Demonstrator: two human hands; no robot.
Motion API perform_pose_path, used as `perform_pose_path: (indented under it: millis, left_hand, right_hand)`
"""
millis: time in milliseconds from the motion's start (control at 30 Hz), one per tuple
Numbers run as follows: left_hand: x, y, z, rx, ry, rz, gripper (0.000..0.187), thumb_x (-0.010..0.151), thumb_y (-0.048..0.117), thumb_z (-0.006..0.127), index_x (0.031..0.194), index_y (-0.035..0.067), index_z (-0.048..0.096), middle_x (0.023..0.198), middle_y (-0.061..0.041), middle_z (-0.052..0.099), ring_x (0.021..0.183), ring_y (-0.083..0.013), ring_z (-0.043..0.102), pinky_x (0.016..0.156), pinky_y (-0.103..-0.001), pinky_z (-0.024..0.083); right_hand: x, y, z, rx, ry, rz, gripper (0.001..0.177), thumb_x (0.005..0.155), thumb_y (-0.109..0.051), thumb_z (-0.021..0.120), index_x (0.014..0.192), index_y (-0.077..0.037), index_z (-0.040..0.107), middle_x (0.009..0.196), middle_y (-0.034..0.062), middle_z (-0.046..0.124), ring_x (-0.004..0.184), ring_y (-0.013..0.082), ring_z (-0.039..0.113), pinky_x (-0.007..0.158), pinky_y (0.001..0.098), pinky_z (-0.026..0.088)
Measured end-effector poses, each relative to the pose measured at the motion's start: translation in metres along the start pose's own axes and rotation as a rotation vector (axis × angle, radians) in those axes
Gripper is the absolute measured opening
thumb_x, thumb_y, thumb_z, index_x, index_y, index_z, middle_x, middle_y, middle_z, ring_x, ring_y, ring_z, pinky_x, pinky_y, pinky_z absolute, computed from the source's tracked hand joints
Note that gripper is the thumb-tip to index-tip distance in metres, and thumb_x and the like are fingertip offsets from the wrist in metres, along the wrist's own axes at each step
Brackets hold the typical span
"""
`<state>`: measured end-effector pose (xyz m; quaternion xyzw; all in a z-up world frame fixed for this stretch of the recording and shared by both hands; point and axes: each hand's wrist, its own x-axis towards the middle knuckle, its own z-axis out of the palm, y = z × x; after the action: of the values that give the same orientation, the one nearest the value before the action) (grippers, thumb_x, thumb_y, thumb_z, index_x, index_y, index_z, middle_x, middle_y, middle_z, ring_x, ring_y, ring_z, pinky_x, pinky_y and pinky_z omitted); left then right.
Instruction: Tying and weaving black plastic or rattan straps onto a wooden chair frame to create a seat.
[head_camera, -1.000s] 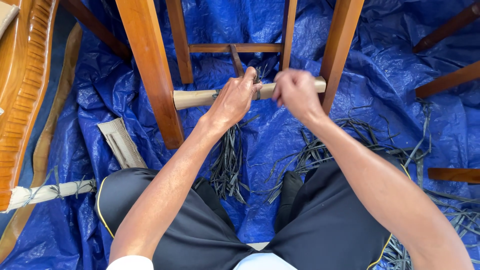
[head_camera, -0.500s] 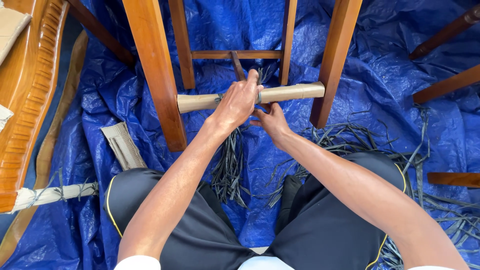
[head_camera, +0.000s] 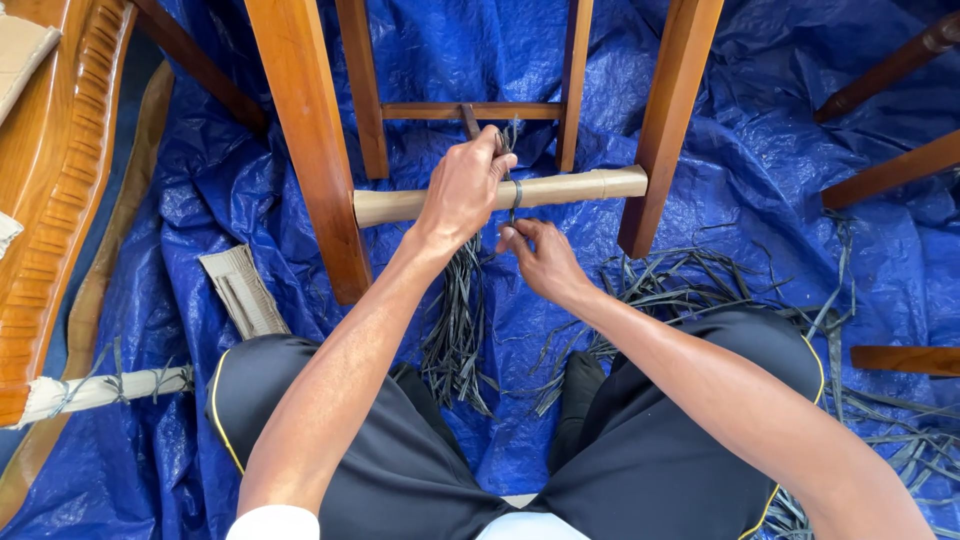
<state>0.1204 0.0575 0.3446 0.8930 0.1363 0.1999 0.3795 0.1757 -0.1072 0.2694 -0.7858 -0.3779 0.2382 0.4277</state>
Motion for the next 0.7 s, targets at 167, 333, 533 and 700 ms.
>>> perform_pose_path:
  millis: [167, 333, 533, 700]
  left_hand:
    - [0.000, -0.001, -0.001, -0.010, 0.098, 0.011, 0.021, 0.094, 0.016, 0.073, 0.090, -0.001, 0.062, 0.077, -0.019, 0.071, 0.074, -0.0392, 0.071, 0.062, -0.047, 0.049]
    - [-0.002, 0.006, -0.007, -0.138, 0.089, 0.041, 0.021, 0.093, 0.011, 0.076, 0.092, -0.004, 0.061, 0.077, -0.019, 0.070, 0.073, -0.0341, 0.073, 0.063, -0.042, 0.051]
    - [-0.010, 0.017, -0.012, -0.206, -0.016, -0.001, 0.016, 0.092, 0.006, 0.070, 0.103, -0.004, 0.065, 0.081, -0.018, 0.070, 0.072, -0.0316, 0.073, 0.062, -0.041, 0.051]
    - [-0.013, 0.005, 0.000, -0.076, -0.057, 0.132, 0.009, 0.084, 0.002, 0.074, 0.092, -0.002, 0.074, 0.080, -0.021, 0.065, 0.074, -0.0371, 0.066, 0.066, -0.046, 0.050]
  right_hand:
    - [-0.005, -0.047, -0.037, -0.044, -0.144, 0.096, 0.030, 0.105, -0.022, 0.049, 0.089, 0.000, 0.063, 0.076, 0.0139, 0.072, 0.073, 0.0275, 0.072, 0.070, 0.0427, 0.053]
    - [0.010, -0.057, -0.069, -0.265, -0.049, -0.105, 0.025, 0.103, -0.018, 0.052, 0.090, 0.000, 0.065, 0.076, 0.0187, 0.068, 0.074, 0.0395, 0.068, 0.066, 0.0473, 0.051]
    - [0.022, -0.081, -0.077, -0.212, 0.035, -0.070, 0.029, 0.105, -0.020, 0.053, 0.086, 0.001, 0.063, 0.075, 0.0180, 0.070, 0.068, 0.0361, 0.069, 0.063, 0.0476, 0.049]
    - [0.030, -0.072, -0.074, -0.139, 0.111, -0.186, 0.029, 0.105, -0.019, 0.054, 0.088, 0.001, 0.066, 0.077, 0.0175, 0.071, 0.069, 0.0319, 0.071, 0.063, 0.0441, 0.050]
